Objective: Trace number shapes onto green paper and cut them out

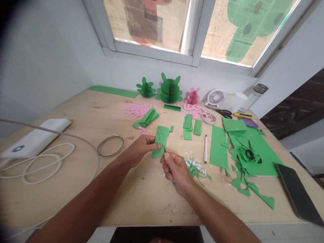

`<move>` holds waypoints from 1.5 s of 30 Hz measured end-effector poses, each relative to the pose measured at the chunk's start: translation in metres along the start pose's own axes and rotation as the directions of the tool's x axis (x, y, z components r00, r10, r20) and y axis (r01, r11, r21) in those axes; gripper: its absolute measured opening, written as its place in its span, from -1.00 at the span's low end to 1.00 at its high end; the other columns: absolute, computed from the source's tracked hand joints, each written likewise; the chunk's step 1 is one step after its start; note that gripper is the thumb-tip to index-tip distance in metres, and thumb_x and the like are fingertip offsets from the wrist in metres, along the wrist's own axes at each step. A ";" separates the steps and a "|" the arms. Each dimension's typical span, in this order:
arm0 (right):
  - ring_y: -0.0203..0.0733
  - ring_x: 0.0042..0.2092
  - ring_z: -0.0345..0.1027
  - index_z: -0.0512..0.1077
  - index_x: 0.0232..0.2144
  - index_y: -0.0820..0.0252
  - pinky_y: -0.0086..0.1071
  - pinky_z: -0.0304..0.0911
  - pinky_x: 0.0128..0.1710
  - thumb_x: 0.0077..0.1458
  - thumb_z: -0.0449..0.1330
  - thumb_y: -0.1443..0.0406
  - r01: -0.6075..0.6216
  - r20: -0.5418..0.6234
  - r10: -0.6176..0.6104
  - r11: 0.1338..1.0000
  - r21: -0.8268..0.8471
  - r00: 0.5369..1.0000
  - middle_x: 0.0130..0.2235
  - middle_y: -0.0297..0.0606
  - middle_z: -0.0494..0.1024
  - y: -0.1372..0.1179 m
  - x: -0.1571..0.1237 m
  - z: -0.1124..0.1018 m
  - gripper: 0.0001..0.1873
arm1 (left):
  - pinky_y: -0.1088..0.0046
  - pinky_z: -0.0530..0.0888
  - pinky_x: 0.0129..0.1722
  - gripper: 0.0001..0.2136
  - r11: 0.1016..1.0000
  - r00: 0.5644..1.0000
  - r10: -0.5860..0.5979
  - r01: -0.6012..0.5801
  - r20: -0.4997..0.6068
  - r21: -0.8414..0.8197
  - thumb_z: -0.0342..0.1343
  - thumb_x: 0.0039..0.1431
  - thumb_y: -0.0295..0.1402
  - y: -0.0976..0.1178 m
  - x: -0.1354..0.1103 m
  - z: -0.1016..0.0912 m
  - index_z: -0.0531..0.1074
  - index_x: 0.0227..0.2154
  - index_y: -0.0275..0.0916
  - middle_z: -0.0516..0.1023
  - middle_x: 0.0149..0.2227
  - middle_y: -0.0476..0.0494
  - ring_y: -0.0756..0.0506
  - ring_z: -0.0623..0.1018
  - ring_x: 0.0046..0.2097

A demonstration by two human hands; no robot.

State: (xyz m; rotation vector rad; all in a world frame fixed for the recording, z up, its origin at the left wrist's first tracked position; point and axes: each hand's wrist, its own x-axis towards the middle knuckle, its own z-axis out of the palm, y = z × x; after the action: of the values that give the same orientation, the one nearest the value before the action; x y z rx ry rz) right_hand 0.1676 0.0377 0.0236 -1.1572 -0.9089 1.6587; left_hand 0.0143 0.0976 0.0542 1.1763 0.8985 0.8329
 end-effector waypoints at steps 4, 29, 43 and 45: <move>-0.52 -0.69 -0.11 0.39 -0.49 0.24 -0.53 -0.29 -0.71 -0.04 0.28 -0.12 0.010 0.004 -0.010 1.000 -0.005 1.000 -0.68 -0.53 0.21 0.001 0.000 0.000 -0.49 | 0.48 0.32 -0.40 -0.83 1.000 1.000 -0.002 0.002 0.002 -0.006 0.20 -0.17 -0.26 0.000 0.000 0.000 0.46 -0.59 -0.29 0.48 -0.57 0.00 0.00 0.40 -0.49; -0.50 -0.68 -0.12 0.39 -0.50 0.23 -0.53 -0.28 -0.71 -0.07 0.27 -0.15 0.018 -0.004 -0.018 0.999 -0.049 1.000 -0.69 -0.53 0.19 -0.002 -0.001 0.001 -0.46 | 0.46 0.34 -0.38 -0.81 0.999 0.997 0.015 -0.018 0.074 0.046 0.18 -0.11 -0.25 0.003 -0.002 -0.002 0.46 -0.60 -0.29 0.48 -0.57 -0.02 -0.03 0.43 -0.47; -0.49 -0.68 -0.14 0.38 -0.51 0.22 -0.52 -0.28 -0.71 -0.07 0.26 -0.15 0.021 0.004 -0.020 0.997 -0.075 1.000 -0.69 -0.54 0.18 -0.003 -0.002 0.001 -0.47 | 0.44 0.36 -0.38 -0.81 0.994 0.994 0.024 -0.035 0.110 0.103 0.15 -0.09 -0.25 0.003 -0.003 -0.004 0.44 -0.59 -0.29 0.48 -0.57 -0.04 -0.05 0.45 -0.45; -0.49 -0.68 -0.13 0.38 -0.52 0.22 -0.52 -0.28 -0.71 -0.06 0.26 -0.14 0.021 0.003 -0.021 0.997 -0.076 1.000 -0.69 -0.53 0.19 -0.002 -0.001 0.001 -0.47 | 0.44 0.36 -0.37 -0.80 0.994 0.994 0.018 -0.028 0.104 0.101 0.16 -0.09 -0.23 0.004 -0.003 -0.003 0.44 -0.59 -0.28 0.48 -0.56 -0.04 -0.05 0.45 -0.44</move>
State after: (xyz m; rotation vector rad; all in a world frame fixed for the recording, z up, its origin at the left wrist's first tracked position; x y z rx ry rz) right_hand 0.1677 0.0371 0.0263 -1.1931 -0.9893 1.6207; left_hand 0.0098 0.0966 0.0578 1.3092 0.8525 0.7451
